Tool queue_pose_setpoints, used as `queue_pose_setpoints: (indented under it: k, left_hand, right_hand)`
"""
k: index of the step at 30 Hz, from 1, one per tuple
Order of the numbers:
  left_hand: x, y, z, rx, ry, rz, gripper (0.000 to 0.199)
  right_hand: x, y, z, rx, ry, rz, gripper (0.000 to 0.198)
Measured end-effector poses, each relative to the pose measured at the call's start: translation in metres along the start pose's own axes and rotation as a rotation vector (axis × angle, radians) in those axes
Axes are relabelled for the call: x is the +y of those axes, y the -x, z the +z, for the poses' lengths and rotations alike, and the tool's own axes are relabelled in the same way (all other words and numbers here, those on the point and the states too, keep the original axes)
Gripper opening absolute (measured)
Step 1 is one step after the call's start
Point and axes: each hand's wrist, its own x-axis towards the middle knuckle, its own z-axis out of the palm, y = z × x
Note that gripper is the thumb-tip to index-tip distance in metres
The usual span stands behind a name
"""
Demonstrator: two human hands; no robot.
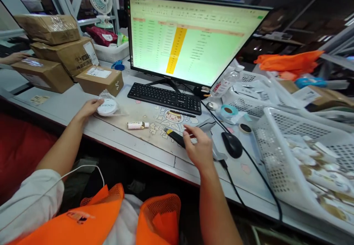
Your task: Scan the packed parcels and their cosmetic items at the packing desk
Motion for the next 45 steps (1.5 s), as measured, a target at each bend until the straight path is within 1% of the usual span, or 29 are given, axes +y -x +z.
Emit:
queue_pose_setpoints:
  k: [1, 2, 4, 6, 8, 10, 12, 14, 15, 16, 18, 19, 20, 21, 22, 23, 24, 25, 26, 28, 29, 30, 31, 33, 34, 38, 40, 42, 45]
  left_hand:
    - [-0.002, 0.0, 0.004, -0.03, 0.056, -0.001, 0.046]
    - [-0.002, 0.001, 0.008, -0.03, 0.089, 0.012, 0.045]
    - [0.004, 0.006, 0.019, 0.023, 0.11, 0.074, 0.042]
    - [0.019, 0.011, 0.03, 0.098, 0.136, 0.209, 0.039]
    - [0.041, 0.013, 0.041, 0.168, 0.159, 0.414, 0.036]
    - [0.065, 0.013, 0.052, 0.201, 0.184, 0.596, 0.037]
    - [0.084, 0.016, 0.068, 0.221, 0.195, 0.702, 0.039]
    - [0.092, 0.025, 0.088, 0.227, 0.149, 0.757, 0.039]
    - [0.092, 0.032, 0.099, 0.206, 0.099, 0.791, 0.038]
    - [0.09, 0.041, 0.111, 0.154, 0.039, 0.838, 0.037]
    - [0.082, 0.061, 0.133, -0.043, -0.08, 0.955, 0.033]
    - [0.078, 0.07, 0.141, -0.158, -0.117, 1.004, 0.031]
    - [0.074, 0.078, 0.146, -0.251, -0.129, 1.036, 0.03]
    - [0.07, 0.083, 0.148, -0.306, -0.124, 1.046, 0.029]
    - [0.067, 0.087, 0.148, -0.312, -0.108, 1.042, 0.028]
    - [0.064, 0.088, 0.145, -0.285, -0.095, 1.03, 0.028]
    - [0.061, 0.087, 0.14, -0.245, -0.092, 1.013, 0.031]
    - [0.057, 0.085, 0.135, -0.224, -0.104, 0.989, 0.038]
    - [0.052, 0.082, 0.13, -0.231, -0.123, 0.952, 0.051]
    - [0.04, 0.076, 0.123, -0.326, -0.151, 0.826, 0.083]
    - [0.034, 0.073, 0.122, -0.389, -0.15, 0.743, 0.097]
    - [0.027, 0.071, 0.122, -0.445, -0.137, 0.657, 0.106]
    - [0.021, 0.07, 0.123, -0.493, -0.115, 0.579, 0.111]
    - [0.011, 0.068, 0.127, -0.555, -0.072, 0.475, 0.11]
    - [0.008, 0.068, 0.129, -0.573, -0.061, 0.452, 0.108]
    - [0.004, 0.068, 0.135, -0.57, -0.064, 0.435, 0.104]
    - [0.006, 0.07, 0.137, -0.56, -0.068, 0.433, 0.104]
    - [0.009, 0.074, 0.139, -0.56, -0.097, 0.439, 0.108]
    - [0.012, 0.078, 0.138, -0.561, -0.155, 0.452, 0.109]
  right_hand:
    - [-0.007, -0.001, 0.008, -0.032, -0.027, -0.015, 0.028]
    - [-0.013, -0.002, 0.015, -0.061, -0.054, -0.033, 0.028]
    - [-0.024, -0.003, 0.026, -0.106, -0.105, -0.062, 0.028]
    - [-0.031, -0.003, 0.033, -0.132, -0.145, -0.081, 0.028]
    - [-0.036, -0.002, 0.035, -0.143, -0.173, -0.085, 0.028]
    - [-0.041, -0.001, 0.034, -0.146, -0.19, -0.084, 0.027]
    - [-0.046, 0.0, 0.034, -0.148, -0.212, -0.078, 0.026]
    - [-0.051, -0.002, 0.039, -0.139, -0.243, -0.06, 0.028]
    - [-0.053, -0.006, 0.044, -0.133, -0.267, -0.042, 0.033]
    - [-0.054, -0.012, 0.05, -0.125, -0.299, -0.019, 0.04]
    - [-0.052, -0.029, 0.064, -0.127, -0.373, 0.024, 0.057]
    - [-0.05, -0.039, 0.072, -0.143, -0.404, 0.032, 0.061]
    - [-0.047, -0.05, 0.079, -0.173, -0.421, 0.027, 0.059]
    - [-0.044, -0.061, 0.084, -0.218, -0.422, 0.011, 0.051]
    - [-0.042, -0.07, 0.089, -0.266, -0.409, -0.007, 0.039]
    - [-0.039, -0.078, 0.092, -0.3, -0.393, -0.022, 0.027]
    - [-0.038, -0.084, 0.095, -0.302, -0.384, -0.029, 0.021]
    - [-0.037, -0.088, 0.096, -0.264, -0.388, -0.024, 0.021]
    - [-0.037, -0.091, 0.098, -0.184, -0.399, -0.006, 0.024]
    - [-0.039, -0.096, 0.1, -0.015, -0.409, 0.037, 0.031]
    - [-0.04, -0.097, 0.101, 0.036, -0.4, 0.052, 0.034]
    - [-0.042, -0.099, 0.101, 0.076, -0.384, 0.063, 0.037]
    - [-0.043, -0.101, 0.1, 0.111, -0.363, 0.068, 0.04]
    - [-0.045, -0.106, 0.095, 0.142, -0.316, 0.044, 0.044]
    - [-0.046, -0.11, 0.091, 0.147, -0.291, 0.021, 0.046]
    - [-0.048, -0.127, 0.066, 0.116, -0.193, -0.095, 0.047]
    - [-0.048, -0.133, 0.059, 0.097, -0.164, -0.139, 0.046]
    - [-0.049, -0.135, 0.059, 0.094, -0.138, -0.145, 0.045]
    - [-0.051, -0.131, 0.073, 0.112, -0.095, -0.106, 0.042]
